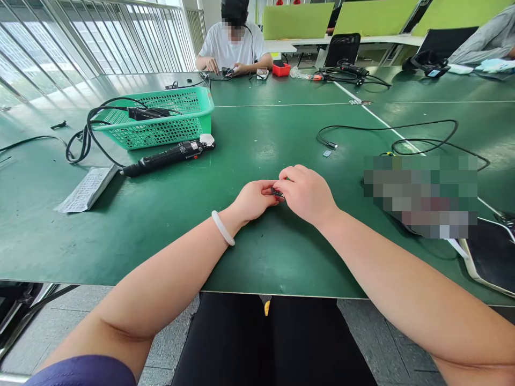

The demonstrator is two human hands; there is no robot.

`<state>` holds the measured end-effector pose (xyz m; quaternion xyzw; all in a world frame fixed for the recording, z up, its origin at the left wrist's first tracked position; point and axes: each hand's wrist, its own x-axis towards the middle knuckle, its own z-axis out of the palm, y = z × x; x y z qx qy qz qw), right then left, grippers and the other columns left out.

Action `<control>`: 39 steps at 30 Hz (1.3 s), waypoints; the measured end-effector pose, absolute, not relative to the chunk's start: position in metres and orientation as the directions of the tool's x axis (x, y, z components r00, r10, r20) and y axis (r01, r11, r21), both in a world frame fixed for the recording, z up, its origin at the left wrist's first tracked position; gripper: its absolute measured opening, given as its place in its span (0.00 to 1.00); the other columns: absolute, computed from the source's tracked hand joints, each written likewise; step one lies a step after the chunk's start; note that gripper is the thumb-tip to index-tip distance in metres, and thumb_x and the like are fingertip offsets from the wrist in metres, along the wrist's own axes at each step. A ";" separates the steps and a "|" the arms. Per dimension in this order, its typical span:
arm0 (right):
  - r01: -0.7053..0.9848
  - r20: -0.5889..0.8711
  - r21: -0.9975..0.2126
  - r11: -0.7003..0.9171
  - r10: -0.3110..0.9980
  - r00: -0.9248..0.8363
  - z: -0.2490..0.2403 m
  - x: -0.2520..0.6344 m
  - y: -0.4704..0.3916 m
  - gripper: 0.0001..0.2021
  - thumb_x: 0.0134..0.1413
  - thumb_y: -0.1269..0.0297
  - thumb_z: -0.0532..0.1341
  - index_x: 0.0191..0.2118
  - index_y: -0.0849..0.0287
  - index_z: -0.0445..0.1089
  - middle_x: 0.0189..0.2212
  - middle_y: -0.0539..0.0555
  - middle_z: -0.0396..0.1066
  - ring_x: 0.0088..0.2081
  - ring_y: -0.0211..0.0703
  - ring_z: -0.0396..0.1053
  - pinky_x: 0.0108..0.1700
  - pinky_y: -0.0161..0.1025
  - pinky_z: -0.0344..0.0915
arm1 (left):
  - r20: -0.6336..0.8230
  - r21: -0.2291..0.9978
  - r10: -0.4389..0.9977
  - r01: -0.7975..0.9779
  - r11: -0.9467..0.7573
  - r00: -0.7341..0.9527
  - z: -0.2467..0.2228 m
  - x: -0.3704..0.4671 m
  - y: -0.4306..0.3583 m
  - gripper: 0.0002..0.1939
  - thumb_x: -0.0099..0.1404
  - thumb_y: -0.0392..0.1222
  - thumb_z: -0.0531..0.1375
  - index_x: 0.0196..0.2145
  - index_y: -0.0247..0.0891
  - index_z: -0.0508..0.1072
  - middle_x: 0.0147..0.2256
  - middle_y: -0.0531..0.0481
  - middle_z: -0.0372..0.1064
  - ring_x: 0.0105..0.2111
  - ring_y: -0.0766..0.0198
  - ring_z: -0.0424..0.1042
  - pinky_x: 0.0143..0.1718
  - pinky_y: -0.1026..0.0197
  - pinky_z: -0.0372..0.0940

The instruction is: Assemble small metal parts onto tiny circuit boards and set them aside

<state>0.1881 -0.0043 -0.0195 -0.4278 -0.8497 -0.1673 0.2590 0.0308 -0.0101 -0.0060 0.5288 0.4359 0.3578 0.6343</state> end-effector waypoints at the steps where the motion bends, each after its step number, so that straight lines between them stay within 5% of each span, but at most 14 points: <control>1: 0.818 0.581 0.052 0.573 0.649 -0.491 -0.019 0.187 -0.005 0.15 0.57 0.76 0.53 0.27 0.58 0.75 0.31 0.55 0.72 0.32 0.43 0.61 0.31 0.40 0.56 | -0.173 0.981 0.912 -0.014 0.192 0.372 -0.006 0.031 -0.010 0.20 0.54 0.18 0.58 0.42 0.30 0.78 0.31 0.48 0.78 0.36 0.65 0.76 0.53 0.53 0.67; 8: 0.836 0.599 -0.227 0.499 0.749 -0.284 -0.019 0.190 -0.006 0.15 0.62 0.69 0.53 0.39 0.57 0.79 0.35 0.57 0.74 0.37 0.45 0.66 0.36 0.42 0.62 | -0.255 0.938 0.917 -0.153 0.312 0.306 -0.007 0.029 -0.006 0.17 0.57 0.22 0.59 0.43 0.28 0.77 0.36 0.43 0.78 0.36 0.65 0.77 0.56 0.53 0.66; 12: 0.835 0.474 -0.368 0.409 0.855 -0.210 -0.023 0.198 0.000 0.13 0.60 0.69 0.56 0.39 0.55 0.79 0.35 0.55 0.75 0.37 0.46 0.69 0.36 0.43 0.64 | -0.308 0.900 0.930 -0.254 0.353 0.200 -0.006 0.026 -0.002 0.14 0.60 0.25 0.60 0.44 0.26 0.75 0.38 0.41 0.76 0.36 0.64 0.78 0.55 0.56 0.67; 24: 0.876 0.214 -0.388 0.285 0.953 -0.215 -0.030 0.196 0.006 0.08 0.55 0.70 0.61 0.28 0.56 0.75 0.31 0.52 0.73 0.33 0.41 0.67 0.34 0.40 0.59 | -0.311 0.909 0.942 -0.250 0.334 0.127 -0.003 0.027 -0.003 0.14 0.67 0.27 0.53 0.47 0.24 0.73 0.38 0.40 0.74 0.35 0.65 0.78 0.54 0.57 0.69; 39: 0.647 0.413 -0.669 0.366 0.907 -0.085 -0.015 0.184 -0.013 0.07 0.54 0.62 0.60 0.28 0.56 0.73 0.26 0.51 0.76 0.27 0.41 0.69 0.33 0.39 0.64 | -0.270 0.921 0.944 -0.234 0.311 0.190 -0.005 0.029 -0.003 0.03 0.67 0.30 0.57 0.37 0.33 0.70 0.32 0.48 0.74 0.32 0.70 0.74 0.51 0.56 0.68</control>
